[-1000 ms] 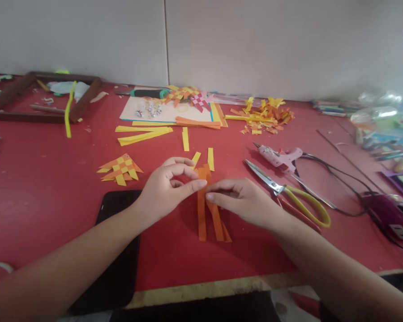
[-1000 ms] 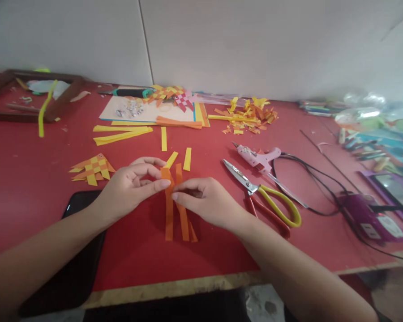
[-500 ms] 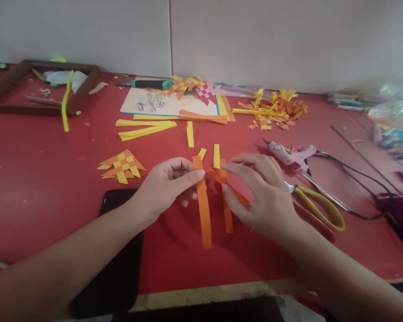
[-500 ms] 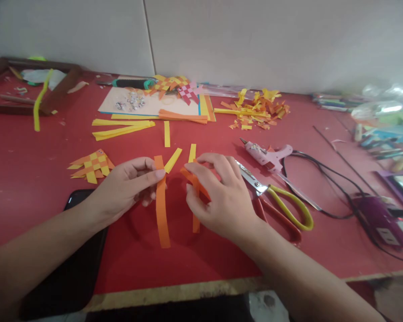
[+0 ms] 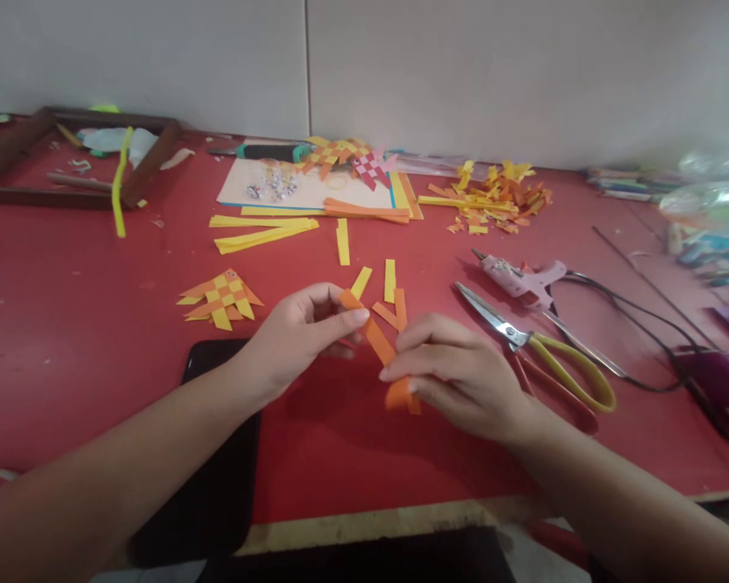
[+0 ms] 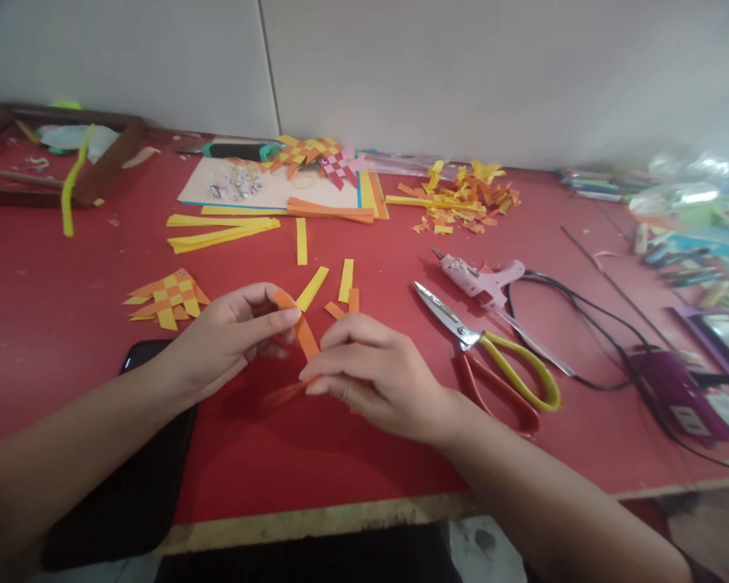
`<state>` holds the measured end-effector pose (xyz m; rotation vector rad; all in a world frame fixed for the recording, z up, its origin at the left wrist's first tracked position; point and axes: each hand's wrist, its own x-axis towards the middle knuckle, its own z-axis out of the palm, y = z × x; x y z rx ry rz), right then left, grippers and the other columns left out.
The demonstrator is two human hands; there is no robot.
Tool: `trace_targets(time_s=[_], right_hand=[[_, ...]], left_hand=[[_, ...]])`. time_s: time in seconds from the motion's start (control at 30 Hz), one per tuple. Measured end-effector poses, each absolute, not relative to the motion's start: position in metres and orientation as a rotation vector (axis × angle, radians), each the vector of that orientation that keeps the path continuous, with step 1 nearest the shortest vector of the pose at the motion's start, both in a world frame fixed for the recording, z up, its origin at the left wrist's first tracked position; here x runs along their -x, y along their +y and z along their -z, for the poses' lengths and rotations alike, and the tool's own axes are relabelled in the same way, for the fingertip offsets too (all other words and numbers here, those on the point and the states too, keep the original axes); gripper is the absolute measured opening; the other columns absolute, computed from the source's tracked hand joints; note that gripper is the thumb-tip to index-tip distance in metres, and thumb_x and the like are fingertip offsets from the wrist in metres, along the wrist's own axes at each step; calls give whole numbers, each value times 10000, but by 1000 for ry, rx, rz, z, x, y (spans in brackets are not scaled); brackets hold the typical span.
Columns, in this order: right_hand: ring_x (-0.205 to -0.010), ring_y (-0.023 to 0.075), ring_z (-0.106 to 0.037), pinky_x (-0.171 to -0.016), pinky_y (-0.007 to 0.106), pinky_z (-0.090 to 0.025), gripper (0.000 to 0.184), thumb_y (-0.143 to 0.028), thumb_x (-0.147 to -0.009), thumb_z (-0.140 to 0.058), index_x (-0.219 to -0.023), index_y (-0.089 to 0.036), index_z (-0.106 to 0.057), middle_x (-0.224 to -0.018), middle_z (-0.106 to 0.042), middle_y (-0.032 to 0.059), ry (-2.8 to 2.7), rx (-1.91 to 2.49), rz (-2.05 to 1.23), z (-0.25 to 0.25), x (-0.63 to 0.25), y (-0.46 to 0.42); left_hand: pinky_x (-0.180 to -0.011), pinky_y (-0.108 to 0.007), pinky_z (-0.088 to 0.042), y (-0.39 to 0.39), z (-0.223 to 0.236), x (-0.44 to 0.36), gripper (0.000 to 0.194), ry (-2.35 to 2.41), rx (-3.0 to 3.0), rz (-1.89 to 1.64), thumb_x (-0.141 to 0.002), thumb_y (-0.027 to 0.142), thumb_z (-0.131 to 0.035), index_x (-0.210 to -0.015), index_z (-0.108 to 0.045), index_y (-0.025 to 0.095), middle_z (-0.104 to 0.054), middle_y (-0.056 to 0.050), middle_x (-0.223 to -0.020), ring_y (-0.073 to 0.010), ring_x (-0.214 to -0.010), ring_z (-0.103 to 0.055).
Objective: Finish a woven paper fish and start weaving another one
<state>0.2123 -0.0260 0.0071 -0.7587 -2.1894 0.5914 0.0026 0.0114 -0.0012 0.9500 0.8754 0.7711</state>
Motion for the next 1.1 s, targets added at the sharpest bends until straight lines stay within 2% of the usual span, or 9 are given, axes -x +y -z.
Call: trace_targets(time_s=[0.13, 0.23, 0.33, 0.5, 0.67, 0.8, 0.97, 1.1], right_hand=[[-797, 124, -581, -718, 263, -507, 203, -237, -938, -578, -750, -187, -637, -837, -551, 25, -2012, 1004, -630, -12, -213, -25], [-726, 115, -576, -639, 253, -486, 235, -231, -914, -596, -683, -189, -607, -796, -561, 14, -1859, 1138, -743, -11, -213, -23], [-637, 106, -561, -548, 247, -456, 251, -279, -890, -623, -659, -185, -602, -761, -575, 14, -1752, 1212, -908, -9, -211, -22], [-617, 113, -579, -514, 247, -483, 272, -390, -824, -695, -674, -185, -597, -796, -637, 38, -1612, 1235, -1178, -7, -208, -20], [-517, 89, -498, -459, 224, -406, 298, -394, -820, -698, -648, -176, -591, -607, -609, 2, -1588, 1318, -1173, -8, -209, -20], [-521, 97, -517, -463, 228, -399, 277, -351, -787, -727, -643, -172, -573, -585, -597, -1, -1592, 1359, -1157, -8, -209, -22], [-559, 100, -559, -488, 223, -447, 269, -342, -752, -772, -704, -178, -564, -652, -609, -6, -1535, 1318, -1178, -6, -206, -22], [-612, 107, -621, -555, 228, -519, 234, -366, -793, -752, -815, -185, -605, -717, -640, -4, -1441, 1252, -1205, -7, -207, -21]], left_hand=[[-672, -179, -580, 12, 3, -3, 248, 914, -944, -819, -743, 260, -820, -920, -654, 207, -675, 51, -750, -84, -698, -675], [-715, -205, -588, 11, 2, -3, 272, 908, -1024, -811, -768, 263, -796, -1014, -689, 223, -721, 28, -775, -109, -741, -706], [-782, -230, -588, 8, 1, -4, 171, 900, -1115, -805, -789, 266, -770, -939, -725, 201, -762, -7, -878, -131, -807, -725], [-838, -276, -583, 6, 0, -5, 190, 889, -1269, -743, -796, 266, -752, -971, -734, 193, -775, -41, -987, -183, -909, -733], [-868, -284, -581, 3, -2, -4, 324, 841, -1279, -711, -761, 314, -797, -1055, -716, 206, -773, -48, -1031, -199, -959, -730], [-813, -250, -585, 2, -3, -6, 217, 896, -1359, -769, -804, 341, -761, -975, -730, 211, -775, -33, -999, -177, -893, -738], [-738, -213, -589, 2, -2, -7, 259, 922, -1340, -832, -837, 324, -733, -1076, -702, 230, -775, -4, -888, -138, -788, -736], [-743, -220, -594, 4, -2, -5, 177, 956, -1302, -869, -833, 332, -736, -968, -735, 217, -783, -22, -934, -151, -816, -743]])
